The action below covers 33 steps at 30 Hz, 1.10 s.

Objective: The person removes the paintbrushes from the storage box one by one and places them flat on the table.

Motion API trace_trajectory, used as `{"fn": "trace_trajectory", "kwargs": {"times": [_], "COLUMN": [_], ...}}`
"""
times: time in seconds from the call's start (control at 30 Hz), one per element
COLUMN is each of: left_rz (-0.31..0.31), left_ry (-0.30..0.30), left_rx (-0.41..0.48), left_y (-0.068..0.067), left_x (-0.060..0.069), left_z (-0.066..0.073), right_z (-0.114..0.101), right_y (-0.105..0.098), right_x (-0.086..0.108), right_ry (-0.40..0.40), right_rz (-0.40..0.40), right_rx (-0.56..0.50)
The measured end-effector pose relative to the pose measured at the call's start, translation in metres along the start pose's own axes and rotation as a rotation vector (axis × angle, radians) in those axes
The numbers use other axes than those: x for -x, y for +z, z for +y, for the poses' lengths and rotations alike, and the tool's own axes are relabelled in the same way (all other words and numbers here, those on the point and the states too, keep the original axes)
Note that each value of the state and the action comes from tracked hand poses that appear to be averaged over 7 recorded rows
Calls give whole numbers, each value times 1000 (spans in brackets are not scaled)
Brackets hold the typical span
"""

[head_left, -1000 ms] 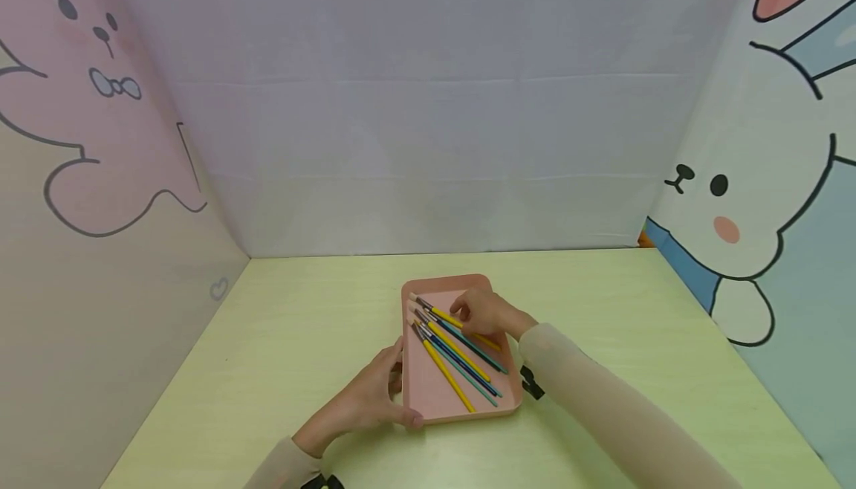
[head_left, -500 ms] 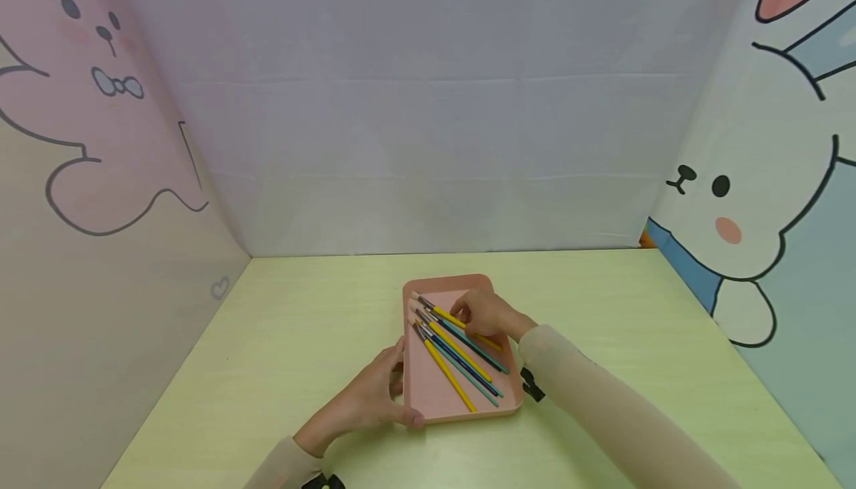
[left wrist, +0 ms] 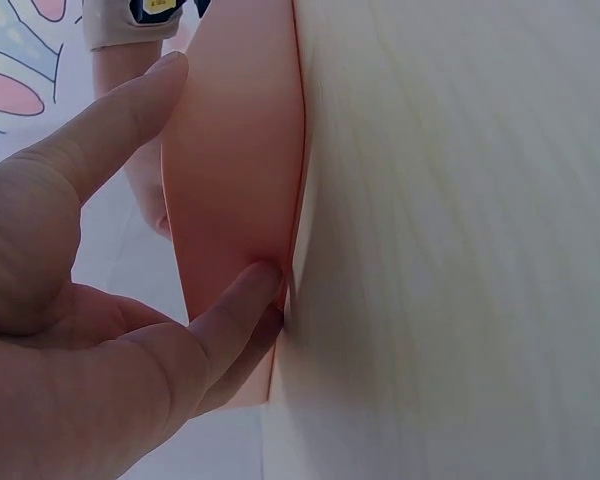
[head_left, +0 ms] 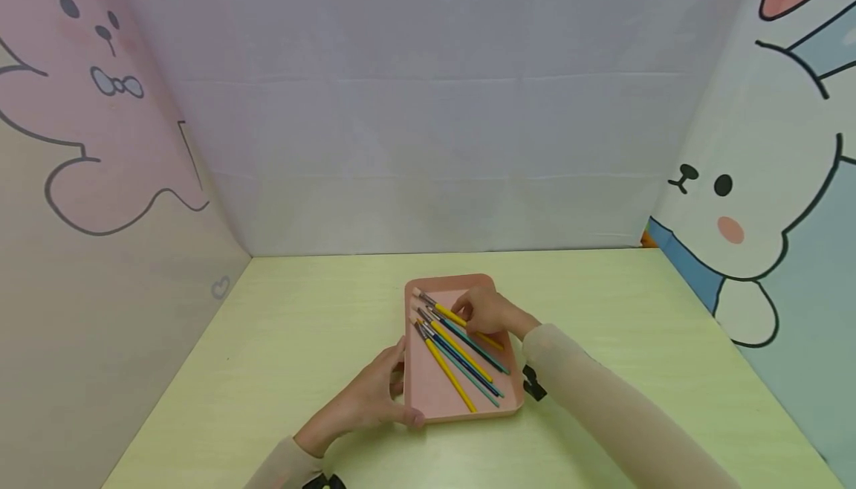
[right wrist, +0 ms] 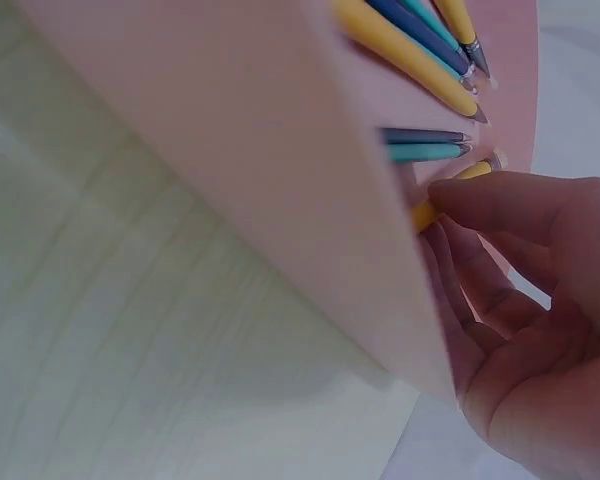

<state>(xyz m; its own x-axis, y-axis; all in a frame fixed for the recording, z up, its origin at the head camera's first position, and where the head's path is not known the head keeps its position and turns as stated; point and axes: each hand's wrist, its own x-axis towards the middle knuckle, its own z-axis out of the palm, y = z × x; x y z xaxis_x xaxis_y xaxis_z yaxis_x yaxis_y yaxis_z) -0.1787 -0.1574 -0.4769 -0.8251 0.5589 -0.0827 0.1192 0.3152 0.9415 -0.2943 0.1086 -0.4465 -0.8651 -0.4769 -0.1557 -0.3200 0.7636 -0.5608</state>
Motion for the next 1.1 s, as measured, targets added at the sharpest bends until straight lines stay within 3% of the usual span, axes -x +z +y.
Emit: {"fn": "trace_trajectory", "kwargs": {"times": [0.33, 0.7, 0.93, 1.1], "left_rz": [24, 27, 30, 25], "left_ry": [-13, -9, -20, -18], "left_rx": [-37, -23, -26, -18], "left_y": [1, 1, 0, 0], "left_x": [2, 3, 2, 2], "left_z": [3, 3, 1, -1], "right_z": [0, 8, 14, 15], "right_y": [-7, -25, -36, -46], "right_x": [6, 17, 25, 33], "right_ry": [-34, -34, -32, -60], "right_rz": [44, 74, 80, 104], "right_rx": [-113, -106, -187, -186]}}
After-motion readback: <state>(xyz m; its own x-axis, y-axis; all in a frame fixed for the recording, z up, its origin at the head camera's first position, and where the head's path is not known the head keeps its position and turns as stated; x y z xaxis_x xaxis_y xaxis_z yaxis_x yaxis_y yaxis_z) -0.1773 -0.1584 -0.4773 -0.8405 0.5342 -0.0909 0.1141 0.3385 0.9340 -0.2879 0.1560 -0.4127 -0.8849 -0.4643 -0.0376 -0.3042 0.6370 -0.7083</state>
